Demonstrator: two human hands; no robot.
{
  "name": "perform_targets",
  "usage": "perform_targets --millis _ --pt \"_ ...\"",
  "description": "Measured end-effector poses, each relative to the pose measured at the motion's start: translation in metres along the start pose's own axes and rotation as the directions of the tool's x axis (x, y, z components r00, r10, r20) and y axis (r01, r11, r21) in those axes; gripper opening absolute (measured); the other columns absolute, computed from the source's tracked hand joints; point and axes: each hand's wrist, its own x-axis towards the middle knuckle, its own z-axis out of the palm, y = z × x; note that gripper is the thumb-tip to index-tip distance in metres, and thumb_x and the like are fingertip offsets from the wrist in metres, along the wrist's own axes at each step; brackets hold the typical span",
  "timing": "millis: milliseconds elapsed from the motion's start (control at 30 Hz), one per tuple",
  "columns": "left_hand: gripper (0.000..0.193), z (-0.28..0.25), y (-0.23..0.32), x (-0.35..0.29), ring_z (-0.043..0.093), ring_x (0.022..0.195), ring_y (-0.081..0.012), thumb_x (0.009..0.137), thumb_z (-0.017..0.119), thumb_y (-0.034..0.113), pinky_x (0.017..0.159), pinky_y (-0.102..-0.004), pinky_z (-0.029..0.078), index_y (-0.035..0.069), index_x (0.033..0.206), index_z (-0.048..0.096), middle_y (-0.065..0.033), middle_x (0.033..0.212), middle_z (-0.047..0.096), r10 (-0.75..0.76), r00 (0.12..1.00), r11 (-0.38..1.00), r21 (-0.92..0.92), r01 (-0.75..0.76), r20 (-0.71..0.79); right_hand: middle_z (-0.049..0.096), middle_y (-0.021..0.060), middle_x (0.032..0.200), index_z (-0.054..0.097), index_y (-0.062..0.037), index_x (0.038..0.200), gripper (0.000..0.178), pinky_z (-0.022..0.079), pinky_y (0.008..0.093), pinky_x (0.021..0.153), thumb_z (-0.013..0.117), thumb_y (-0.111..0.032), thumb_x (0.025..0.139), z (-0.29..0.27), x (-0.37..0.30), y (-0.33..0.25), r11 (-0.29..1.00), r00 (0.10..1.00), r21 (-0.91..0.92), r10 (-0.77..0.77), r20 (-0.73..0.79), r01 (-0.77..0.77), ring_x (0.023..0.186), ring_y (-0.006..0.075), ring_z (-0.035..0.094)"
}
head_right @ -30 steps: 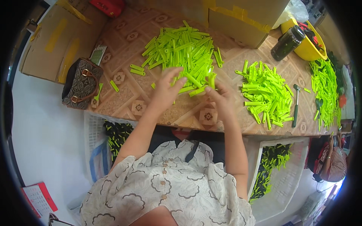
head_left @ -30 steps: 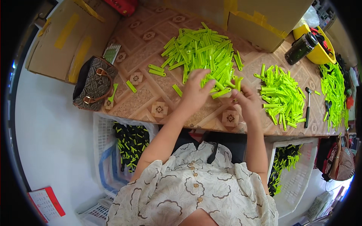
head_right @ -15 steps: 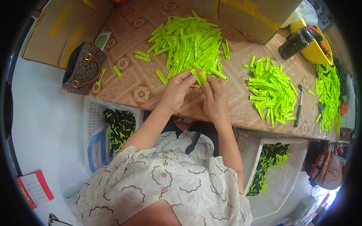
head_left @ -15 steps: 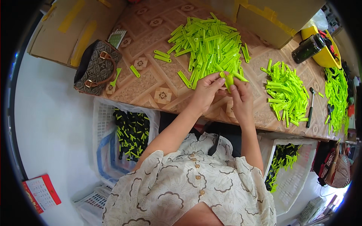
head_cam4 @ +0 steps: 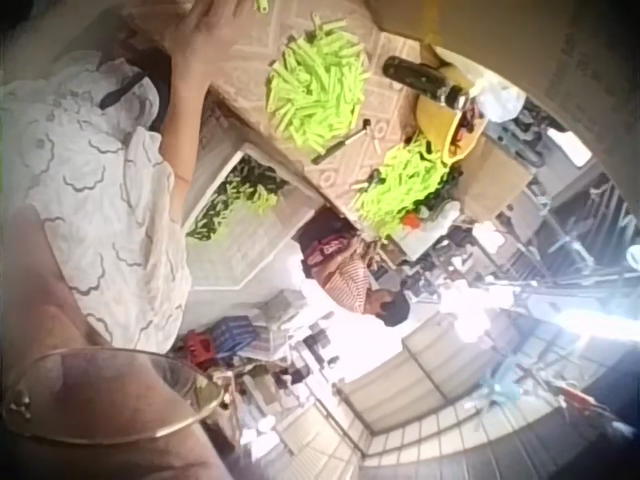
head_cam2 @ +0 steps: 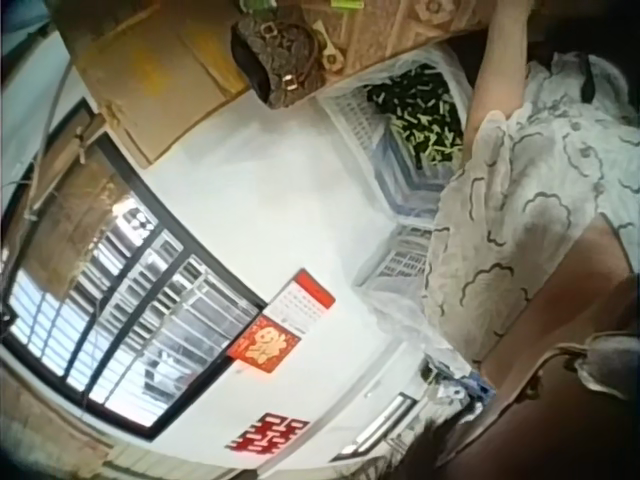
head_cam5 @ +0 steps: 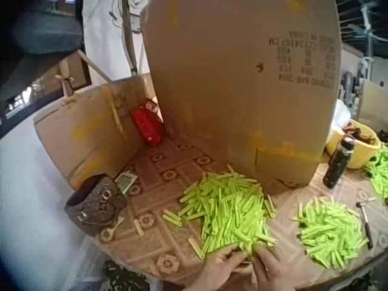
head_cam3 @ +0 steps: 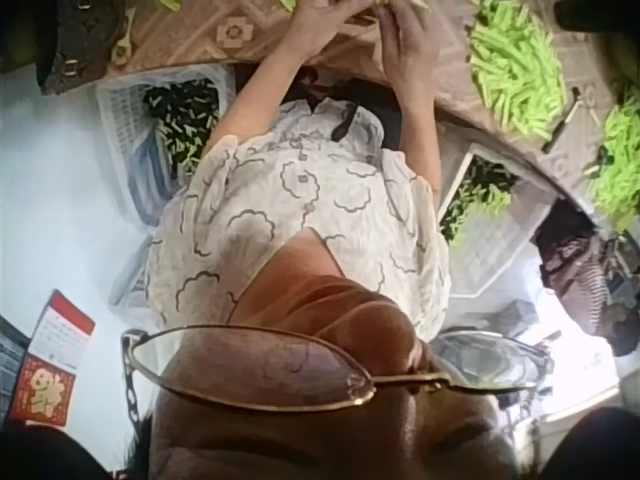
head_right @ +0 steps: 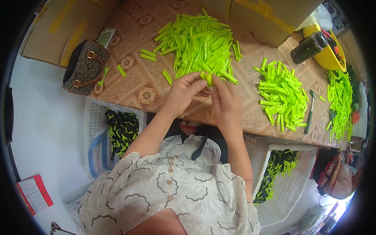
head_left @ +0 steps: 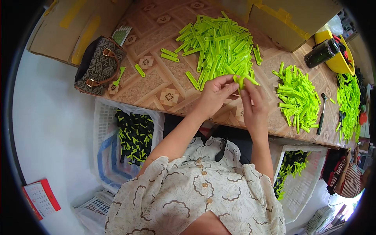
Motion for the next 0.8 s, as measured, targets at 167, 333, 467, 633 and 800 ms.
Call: perform_targets --millis 167,333,467,633,800 --pt "0.026 0.009 0.008 -0.005 0.06 0.083 -0.0066 0.092 0.058 0.008 0.07 -0.0206 0.052 -0.001 0.116 0.06 -0.0021 0.101 0.062 0.078 0.997 0.992 0.097 -0.076 -0.011 0.061 0.0162 0.095 0.061 -0.0017 0.116 0.032 0.049 0.0361 0.069 0.062 0.0 0.084 0.004 -0.003 0.004 1.0 0.999 0.001 -0.018 -0.04 0.018 0.081 0.0295 0.061" --pt "0.025 0.009 0.007 -0.006 0.058 0.079 -0.0076 0.089 0.061 0.006 0.065 -0.0195 0.048 -0.004 0.112 0.061 -0.0042 0.099 0.062 0.202 0.979 0.956 0.222 -0.193 -0.018 0.061 0.0164 0.094 0.062 -0.0011 0.114 0.03 0.049 0.0343 0.068 0.062 0.002 0.084 0.006 -0.002 0.0 0.998 0.998 -0.039 -0.055 -0.032 0.054 0.08 0.0287 0.062" --pt "0.027 0.012 0.004 -0.006 0.058 0.075 -0.01 0.086 0.064 0.005 0.065 -0.0223 0.048 -0.005 0.111 0.061 -0.0075 0.093 0.062 0.33 0.944 0.853 0.425 -0.302 0.01 0.061 0.0168 0.094 0.062 -0.0006 0.115 0.03 0.049 0.0335 0.068 0.061 0.003 0.085 0.0 -0.005 0.003 0.998 0.998 -0.007 -0.055 -0.011 0.055 0.08 0.0287 0.061" --pt "0.027 0.018 0.011 -0.008 0.056 0.076 -0.0077 0.087 0.062 0.002 0.066 -0.0207 0.047 -0.004 0.114 0.062 -0.0039 0.092 0.059 0.309 0.951 0.845 0.451 -0.288 0.029 0.061 0.0163 0.094 0.062 0.0003 0.113 0.027 0.049 0.0315 0.069 0.061 0.003 0.086 -0.004 -0.01 0.006 0.999 0.999 -0.039 -0.034 -0.018 0.033 0.079 0.026 0.061" --pt "0.026 0.021 0.011 -0.01 0.058 0.072 -0.0112 0.084 0.066 0.005 0.064 -0.0233 0.047 -0.005 0.108 0.063 -0.0076 0.089 0.062 0.265 0.964 0.888 0.386 -0.248 0.011 0.061 0.0145 0.095 0.062 0.001 0.111 0.025 0.048 0.0298 0.07 0.061 0.002 0.086 -0.004 -0.017 0.012 0.996 0.998 0.082 0.023 -0.052 -0.019 0.081 0.0234 0.061"
